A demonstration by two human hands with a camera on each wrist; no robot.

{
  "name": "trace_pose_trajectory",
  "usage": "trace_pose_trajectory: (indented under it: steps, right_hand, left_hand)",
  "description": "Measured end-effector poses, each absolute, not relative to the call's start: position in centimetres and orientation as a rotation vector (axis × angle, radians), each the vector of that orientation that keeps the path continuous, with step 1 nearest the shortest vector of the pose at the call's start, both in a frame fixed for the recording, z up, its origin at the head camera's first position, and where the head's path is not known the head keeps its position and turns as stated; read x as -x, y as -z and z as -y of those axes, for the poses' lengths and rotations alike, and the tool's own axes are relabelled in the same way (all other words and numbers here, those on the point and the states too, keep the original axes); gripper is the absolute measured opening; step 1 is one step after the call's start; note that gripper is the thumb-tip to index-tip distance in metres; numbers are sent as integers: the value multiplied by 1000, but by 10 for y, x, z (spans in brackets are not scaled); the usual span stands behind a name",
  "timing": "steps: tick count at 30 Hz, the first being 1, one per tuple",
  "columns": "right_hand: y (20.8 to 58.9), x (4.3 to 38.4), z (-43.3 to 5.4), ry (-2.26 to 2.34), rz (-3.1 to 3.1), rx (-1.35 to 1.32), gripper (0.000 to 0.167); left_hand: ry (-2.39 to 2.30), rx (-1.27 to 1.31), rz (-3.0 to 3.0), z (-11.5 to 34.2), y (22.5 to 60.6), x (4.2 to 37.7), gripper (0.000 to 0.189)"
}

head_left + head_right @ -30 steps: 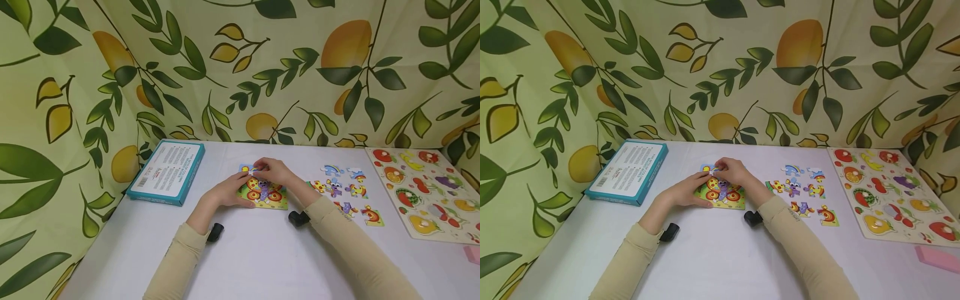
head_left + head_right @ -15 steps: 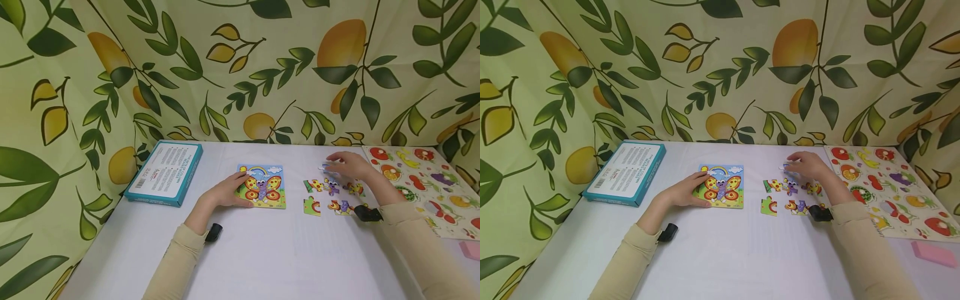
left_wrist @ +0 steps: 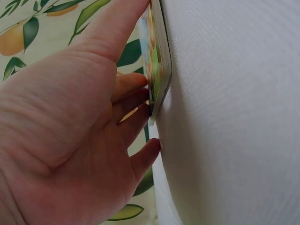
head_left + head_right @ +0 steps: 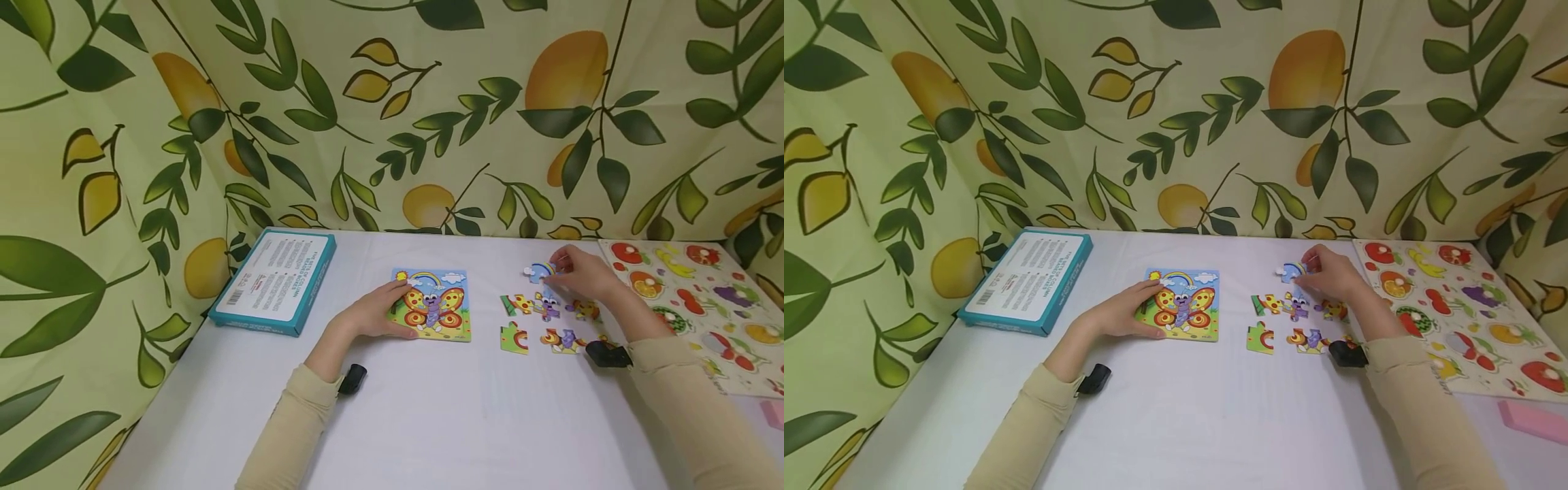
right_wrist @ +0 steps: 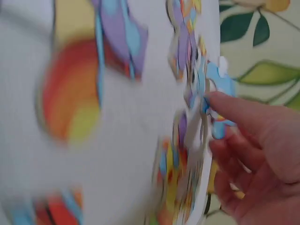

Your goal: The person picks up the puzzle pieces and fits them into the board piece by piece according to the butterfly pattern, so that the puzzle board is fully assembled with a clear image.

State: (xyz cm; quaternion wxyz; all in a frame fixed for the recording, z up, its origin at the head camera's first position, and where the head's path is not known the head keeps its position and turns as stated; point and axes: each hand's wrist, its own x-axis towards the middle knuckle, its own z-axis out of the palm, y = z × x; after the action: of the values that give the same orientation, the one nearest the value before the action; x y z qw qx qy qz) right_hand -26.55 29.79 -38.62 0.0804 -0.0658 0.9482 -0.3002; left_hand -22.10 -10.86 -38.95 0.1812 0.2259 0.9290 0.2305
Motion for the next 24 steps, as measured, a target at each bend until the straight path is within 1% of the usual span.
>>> trace_pose_trajectory:
  steps: [4, 8, 12, 18, 24]
  right_hand:
    - [383, 266, -269, 1081, -2827, 175, 41]
    - [382, 269, -227, 1317, -2692, 136, 45]
    - [386, 272, -185, 1509, -2522, 91, 43]
    - [397, 276, -144, 1584, -2412, 100, 38]
    - [401, 278, -126, 1537, -2438, 128, 35]
  left_hand:
    - [-634, -631, -2630, 108, 388, 221, 95]
    - [-616, -635, -2642, 108, 388, 221, 96]
    - [-603, -643, -2650, 107, 389, 222, 96]
    - [-613, -654, -2644, 107, 389, 223, 95]
    - [-597, -654, -2644, 108, 390, 224, 96]
